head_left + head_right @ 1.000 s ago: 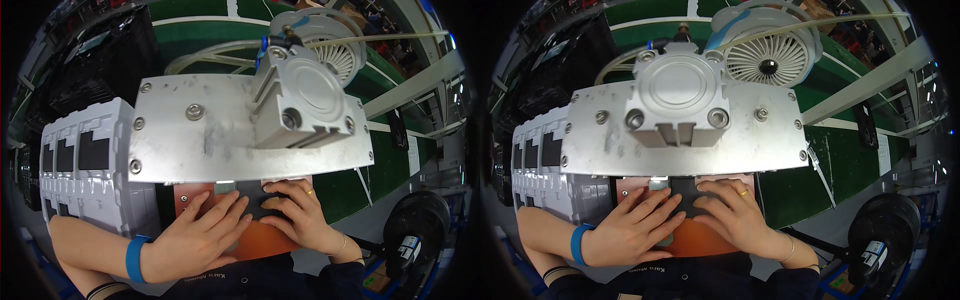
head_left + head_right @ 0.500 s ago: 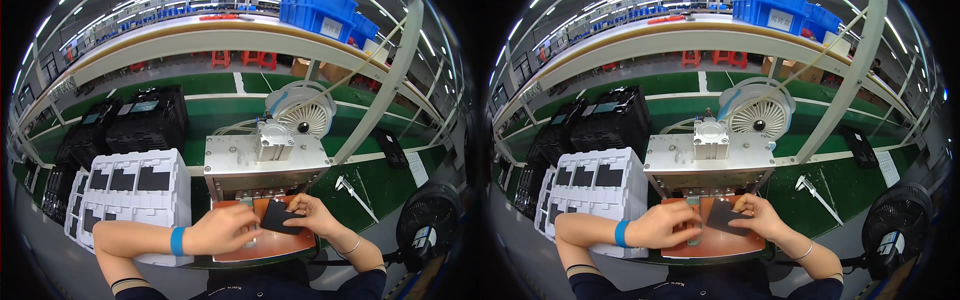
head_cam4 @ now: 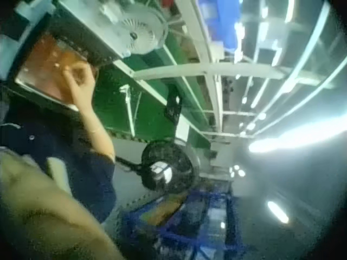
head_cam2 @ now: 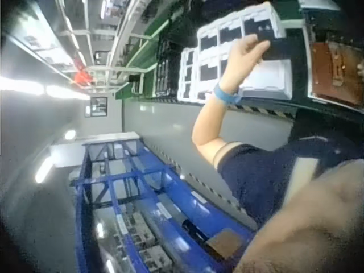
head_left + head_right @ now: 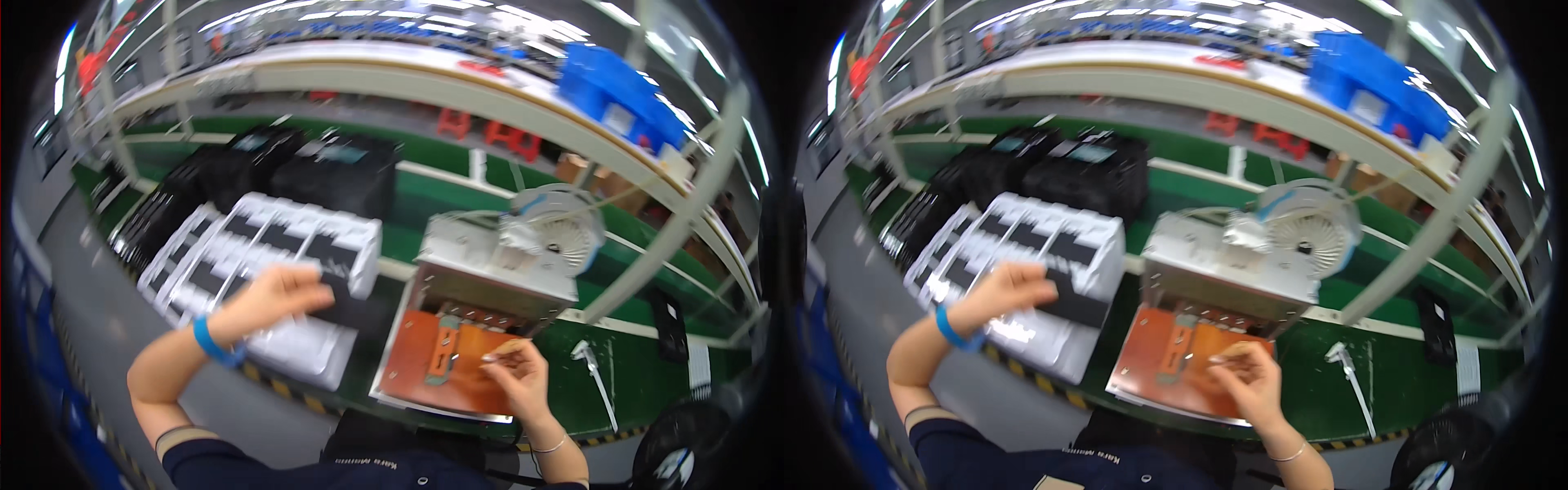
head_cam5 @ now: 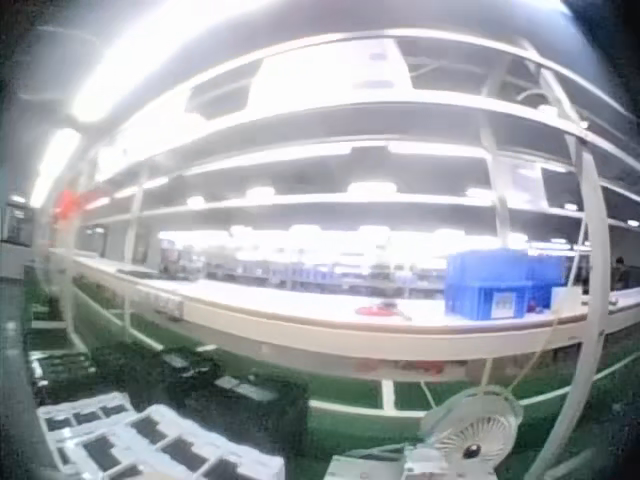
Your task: The person repeatedly picks up small black rectangular components from a white tray and places them into a metal jig on a workbench. They press down on the components to secure them within the jig, then remove them and return them to the tray. This cycle is repeated multiple times throughout the video.
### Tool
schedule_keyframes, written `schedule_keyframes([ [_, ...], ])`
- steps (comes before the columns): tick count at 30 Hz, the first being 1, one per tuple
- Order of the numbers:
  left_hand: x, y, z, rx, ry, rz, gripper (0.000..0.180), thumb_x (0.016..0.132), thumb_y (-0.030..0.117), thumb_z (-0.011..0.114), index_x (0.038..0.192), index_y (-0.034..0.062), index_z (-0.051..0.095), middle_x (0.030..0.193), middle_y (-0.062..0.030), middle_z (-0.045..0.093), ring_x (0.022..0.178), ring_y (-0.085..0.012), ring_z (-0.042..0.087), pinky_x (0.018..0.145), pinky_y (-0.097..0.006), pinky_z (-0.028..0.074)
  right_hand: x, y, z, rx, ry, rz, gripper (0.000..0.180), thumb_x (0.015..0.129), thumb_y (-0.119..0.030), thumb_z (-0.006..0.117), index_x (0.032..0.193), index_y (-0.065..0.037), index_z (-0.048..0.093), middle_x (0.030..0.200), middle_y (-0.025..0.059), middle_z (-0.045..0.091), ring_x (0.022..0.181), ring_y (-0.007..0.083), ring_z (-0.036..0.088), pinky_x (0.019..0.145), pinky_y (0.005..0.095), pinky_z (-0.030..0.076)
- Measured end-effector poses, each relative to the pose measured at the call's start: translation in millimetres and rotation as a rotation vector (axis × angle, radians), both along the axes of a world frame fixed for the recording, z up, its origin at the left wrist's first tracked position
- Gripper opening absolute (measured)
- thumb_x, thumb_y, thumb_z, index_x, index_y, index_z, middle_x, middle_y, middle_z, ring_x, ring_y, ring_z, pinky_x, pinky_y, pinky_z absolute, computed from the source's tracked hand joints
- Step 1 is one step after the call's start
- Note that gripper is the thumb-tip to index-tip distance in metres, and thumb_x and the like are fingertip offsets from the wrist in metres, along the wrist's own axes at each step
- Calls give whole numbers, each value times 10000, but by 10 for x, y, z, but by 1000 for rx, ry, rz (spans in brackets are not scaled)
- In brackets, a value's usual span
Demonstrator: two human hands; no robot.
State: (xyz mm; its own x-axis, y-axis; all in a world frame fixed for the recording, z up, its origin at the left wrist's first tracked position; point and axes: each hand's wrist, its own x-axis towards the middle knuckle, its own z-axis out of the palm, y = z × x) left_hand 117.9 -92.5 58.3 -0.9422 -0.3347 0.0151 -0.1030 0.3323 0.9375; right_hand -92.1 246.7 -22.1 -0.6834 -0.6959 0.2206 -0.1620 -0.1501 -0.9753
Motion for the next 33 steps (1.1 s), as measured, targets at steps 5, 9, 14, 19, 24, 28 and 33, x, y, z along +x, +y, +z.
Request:
schedule_keyframes([
  [5,828,-575,174,25,-117,424,165,947,224,721,862,83,702,650,78,571,515,-1,468,486,-163,341,70,54,-242,64,-69,-19,92,913,4,703,928,-18,615,881,48,664,756,100,649,676,233,550],
  [9,830,-641,-233,134,-208,393,217,928,264,754,804,98,691,583,67,537,509,-25,481,480,-197,351,116,30,-276,38,-116,50,78,919,-20,706,931,-7,629,863,41,664,754,93,646,668,220,529],
  [14,611,-649,-694,-689,-164,443,405,752,334,891,689,51,608,540,-28,553,470,-89,451,446,-289,346,4,78,-266,149,150,10,135,925,-119,744,925,-10,664,865,47,703,797,109,677,703,264,556],
  [19,906,-2087,-982,-1075,233,654,213,901,119,718,821,-23,582,719,-127,515,651,-247,525,619,-367,436,-139,106,-339,25,103,120,174,948,-186,732,983,-35,653,890,-9,662,795,51,607,720,230,497],
  [24,1602,-3893,-1762,-1141,-132,729,356,969,290,632,933,-63,649,836,-250,638,801,-410,631,740,-498,485,-135,121,-243,13,99,133,167,939,-162,735,983,-22,654,865,0,661,784,53,612,709,238,505],
  [28,2401,-4170,-994,-1832,-397,294,176,915,122,594,1061,59,671,945,-189,691,908,-374,671,798,-478,548,17,86,-175,77,145,116,168,911,-161,768,971,-18,704,872,16,705,801,73,642,713,255,532],
  [33,805,-2599,-715,-304,-706,721,389,896,408,708,1119,93,664,986,-108,677,928,-277,660,799,-451,534,36,179,-333,95,45,17,58,904,-1,708,890,-3,652,822,33,669,725,86,628,656,224,506],
])
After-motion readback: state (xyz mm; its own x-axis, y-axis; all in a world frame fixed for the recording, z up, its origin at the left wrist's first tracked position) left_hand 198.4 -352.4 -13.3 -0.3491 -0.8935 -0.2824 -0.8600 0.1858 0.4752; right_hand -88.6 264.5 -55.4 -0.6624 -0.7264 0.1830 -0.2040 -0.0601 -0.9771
